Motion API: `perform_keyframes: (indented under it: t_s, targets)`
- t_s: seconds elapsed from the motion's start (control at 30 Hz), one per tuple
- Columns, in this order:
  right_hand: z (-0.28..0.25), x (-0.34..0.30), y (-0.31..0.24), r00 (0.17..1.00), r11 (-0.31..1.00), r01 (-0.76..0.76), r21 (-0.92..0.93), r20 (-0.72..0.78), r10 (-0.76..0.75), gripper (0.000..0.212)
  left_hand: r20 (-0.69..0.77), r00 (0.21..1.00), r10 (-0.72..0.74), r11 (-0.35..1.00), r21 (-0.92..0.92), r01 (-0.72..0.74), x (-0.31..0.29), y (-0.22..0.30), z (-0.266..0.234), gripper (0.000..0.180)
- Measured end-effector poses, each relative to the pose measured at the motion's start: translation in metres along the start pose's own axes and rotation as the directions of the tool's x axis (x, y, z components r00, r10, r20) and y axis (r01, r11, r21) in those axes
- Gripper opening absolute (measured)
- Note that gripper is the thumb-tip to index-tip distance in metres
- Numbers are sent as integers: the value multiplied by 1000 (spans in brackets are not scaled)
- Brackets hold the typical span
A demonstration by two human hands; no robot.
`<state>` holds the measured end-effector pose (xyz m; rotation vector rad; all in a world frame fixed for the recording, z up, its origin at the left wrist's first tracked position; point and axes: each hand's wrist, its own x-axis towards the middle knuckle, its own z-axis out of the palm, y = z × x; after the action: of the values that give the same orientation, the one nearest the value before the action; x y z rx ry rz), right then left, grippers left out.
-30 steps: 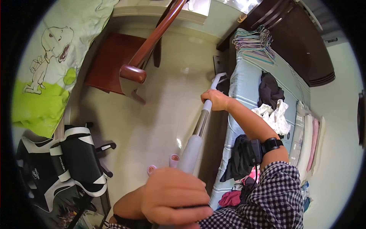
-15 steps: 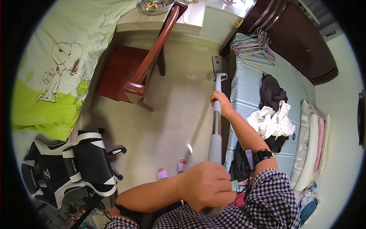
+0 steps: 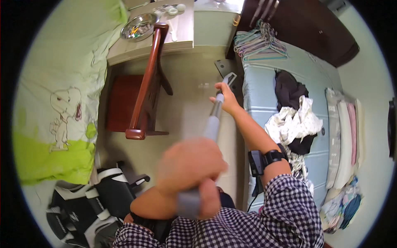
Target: Mopping the floor in a bedroom and adjacent hallway using a flat mop.
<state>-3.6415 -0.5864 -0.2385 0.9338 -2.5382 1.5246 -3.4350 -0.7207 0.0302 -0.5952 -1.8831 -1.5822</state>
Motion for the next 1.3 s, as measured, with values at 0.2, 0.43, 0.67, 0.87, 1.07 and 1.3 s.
perform_keyframes:
  t_s: [0.2, 0.43, 0.67, 0.87, 1.07, 1.3]
  targets:
    - [14, 3, -28, 846, 993, 101, -57, -520, -116, 35, -324, 931, -171, 969, -226, 100, 67, 21, 0, 33]
    - [22, -62, -135, 941, 998, -25, 50, -336, 40, 18, -44, 990, -136, 968, -218, 123, 106, 110, -62, 28]
    - [38, -133, -221, 965, 960, -209, 188, -117, 233, 19, 134, 965, -227, 905, -337, 260, 113, 153, -103, 30]
    - [30, -92, -239, 845, 998, 43, 50, -535, -9, 20, 407, 905, 123, 886, -455, 84, 129, 167, -105, 19]
    - [-12, -12, -152, 808, 995, -25, -97, -588, -37, 21, 119, 989, 87, 978, -197, -62, 91, 111, -39, 6]
    - [-48, 1, -49, 961, 979, -199, -40, -201, 188, 47, 545, 757, 361, 923, -327, -204, 84, 0, 20, 20]
